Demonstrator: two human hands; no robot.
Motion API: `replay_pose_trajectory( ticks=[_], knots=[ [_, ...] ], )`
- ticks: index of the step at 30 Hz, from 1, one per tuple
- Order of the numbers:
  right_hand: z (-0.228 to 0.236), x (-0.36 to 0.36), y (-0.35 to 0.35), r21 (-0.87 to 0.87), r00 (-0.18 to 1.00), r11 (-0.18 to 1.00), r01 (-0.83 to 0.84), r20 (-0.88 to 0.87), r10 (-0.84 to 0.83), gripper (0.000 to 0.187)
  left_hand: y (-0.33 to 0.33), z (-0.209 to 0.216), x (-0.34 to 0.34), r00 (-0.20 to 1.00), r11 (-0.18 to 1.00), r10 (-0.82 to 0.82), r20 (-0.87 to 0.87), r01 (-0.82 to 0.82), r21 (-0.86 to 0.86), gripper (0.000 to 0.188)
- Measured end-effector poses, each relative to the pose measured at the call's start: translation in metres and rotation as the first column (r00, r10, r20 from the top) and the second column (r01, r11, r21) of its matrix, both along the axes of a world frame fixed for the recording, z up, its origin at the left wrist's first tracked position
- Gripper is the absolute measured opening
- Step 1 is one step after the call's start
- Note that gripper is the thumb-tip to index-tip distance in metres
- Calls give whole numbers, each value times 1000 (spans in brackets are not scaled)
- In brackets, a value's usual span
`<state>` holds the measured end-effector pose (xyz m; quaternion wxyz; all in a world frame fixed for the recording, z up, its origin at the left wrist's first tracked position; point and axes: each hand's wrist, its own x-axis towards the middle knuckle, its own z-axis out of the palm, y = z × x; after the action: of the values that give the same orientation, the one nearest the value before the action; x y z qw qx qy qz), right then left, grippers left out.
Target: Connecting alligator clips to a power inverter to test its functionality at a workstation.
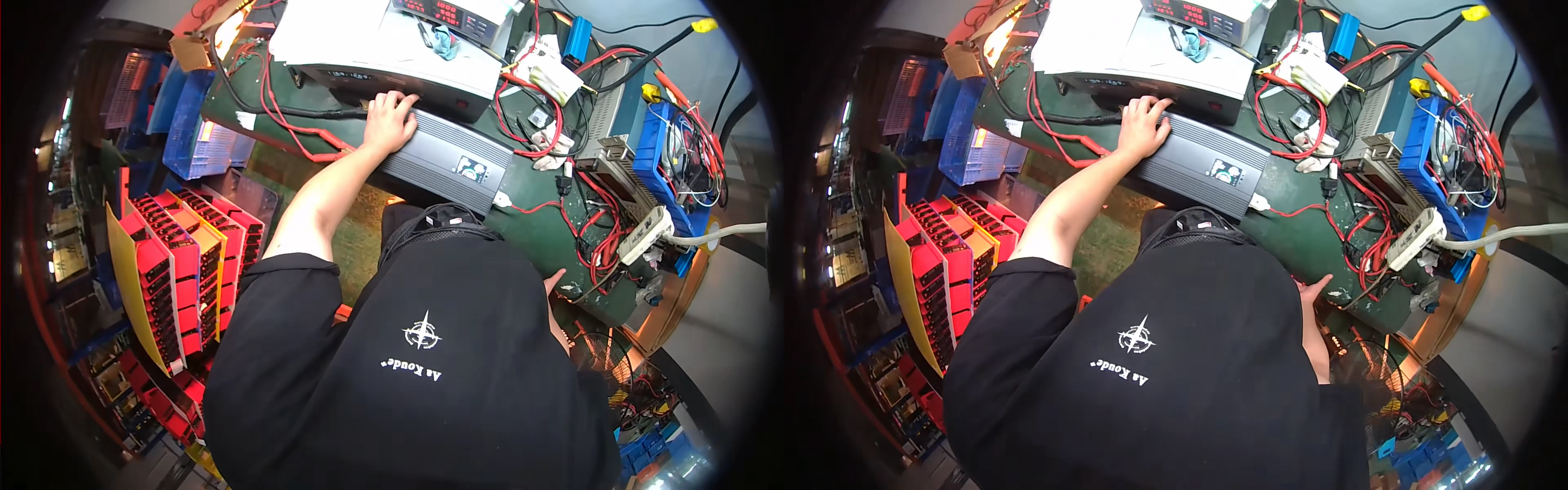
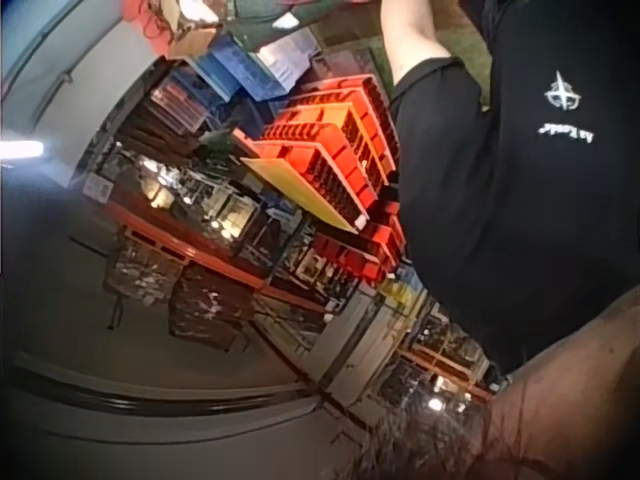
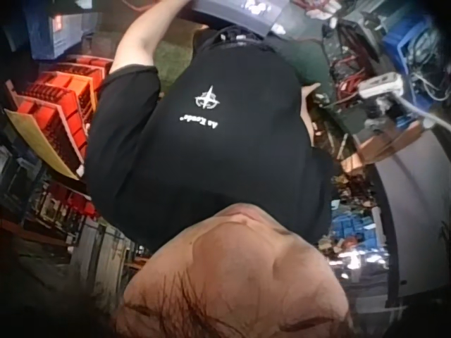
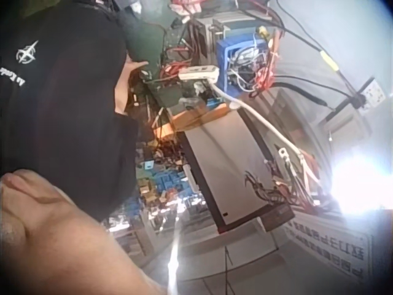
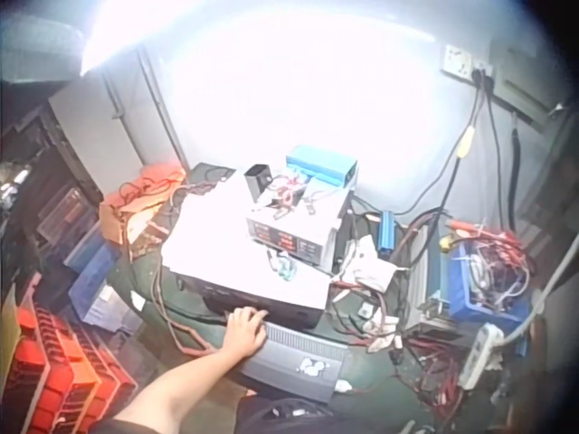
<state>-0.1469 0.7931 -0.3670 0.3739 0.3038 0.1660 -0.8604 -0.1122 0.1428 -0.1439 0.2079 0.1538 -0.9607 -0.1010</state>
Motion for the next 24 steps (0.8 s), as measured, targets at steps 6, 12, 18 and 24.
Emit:
replay_pose_trajectory(
  ticks=[6,12,18,24],
  knots=[
    [55,-11,-53,549,986,834,57,99,-132,112,2,6,6,999,999,37,-22,-37,-7,45],
    [76,-29,-38,712,934,606,-356,298,198,128,-2,0,8,998,998,61,29,-60,-11,45],
    [109,-48,-12,685,567,105,-721,495,659,118,-2,-3,4,998,998,56,0,-56,-10,50],
    [185,-80,-98,877,342,-95,-471,281,897,77,4,1,7,994,991,105,-17,-106,-79,27]
  ],
)
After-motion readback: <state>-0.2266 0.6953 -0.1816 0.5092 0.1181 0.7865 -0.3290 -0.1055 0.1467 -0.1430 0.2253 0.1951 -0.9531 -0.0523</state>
